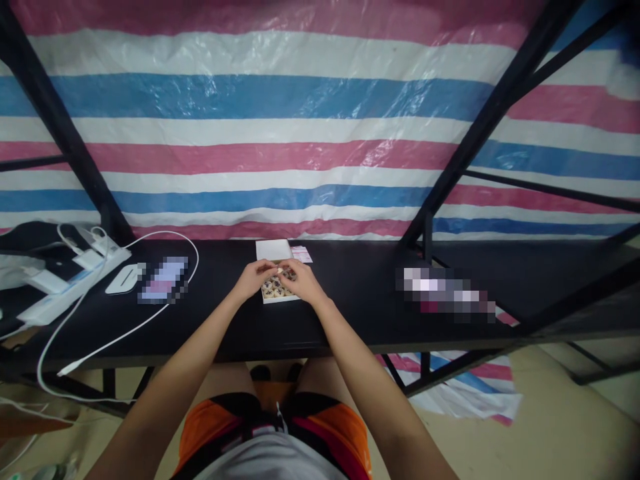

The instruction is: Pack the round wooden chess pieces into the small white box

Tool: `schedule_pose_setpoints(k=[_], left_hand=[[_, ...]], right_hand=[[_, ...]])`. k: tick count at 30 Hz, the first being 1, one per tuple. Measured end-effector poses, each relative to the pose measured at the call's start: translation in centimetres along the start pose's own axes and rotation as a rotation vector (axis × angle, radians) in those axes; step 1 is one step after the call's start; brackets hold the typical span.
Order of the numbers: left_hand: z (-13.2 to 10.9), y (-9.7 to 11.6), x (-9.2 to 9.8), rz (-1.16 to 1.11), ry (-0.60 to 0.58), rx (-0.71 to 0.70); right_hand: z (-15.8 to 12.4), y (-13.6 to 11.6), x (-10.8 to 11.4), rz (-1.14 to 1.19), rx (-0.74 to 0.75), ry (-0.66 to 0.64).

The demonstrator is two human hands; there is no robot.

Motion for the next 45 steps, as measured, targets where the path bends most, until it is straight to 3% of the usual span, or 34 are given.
schedule_pose_setpoints(k=[3, 6, 8, 11, 18, 23, 30, 34, 39, 45], left_hand=[[-0.2, 0.4, 0.2, 0.248, 0.026, -0.051], [-0.3, 0.3, 1.3, 0.447, 0.138, -0.058], [-0.4, -0.2, 2.0, 0.533, 0.173, -0.019], [-0.3, -1.0, 2.4, 0.606, 0.134, 0.044], [-0.4, -1.3, 1.8, 0.561, 0.065, 0.096], [-0.4, -1.6, 1.9, 0.537, 0.058, 0.114], [-0.3, -2.1, 2.0, 0.538, 0.056, 0.106], [-0.3, -2.2, 2.0, 0.531, 0.06, 0.101], [-0.3, -2.1, 2.0, 0.51, 0.068, 0.122], [-0.4, -1.9, 2.2, 0.53, 0.103, 0.162]], right_hand=[[-0.2, 2.1, 0.4, 0.02, -0.149, 0.063], [-0.5, 4.8, 1.1, -0.016, -0.293, 0.154], [-0.7, 6.1, 1.2, -0.025, -0.336, 0.158], [-0.8, 6.8, 1.1, -0.021, -0.345, 0.124], [-0.7, 6.0, 0.7, -0.027, -0.307, 0.036], [-1.0, 7.2, 1.2, -0.233, -0.383, 0.067], [-1.1, 7.4, 0.4, -0.544, -0.523, -0.223], [-1.4, 6.6, 1.1, -0.664, -0.62, -0.169], [-1.7, 6.6, 1.6, -0.629, -0.694, -0.108], [-1.9, 6.9, 1.8, -0.629, -0.69, -0.06]])
Point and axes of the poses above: each hand's wrist, its own z-axis towards the middle knuckle, its own x-axis out of the back of the hand, y = z × x, the point moved 3 cm from there along z, towards the middle knuckle, and after that the axes turned 6 degrees about -y, right-handed, at the moved point
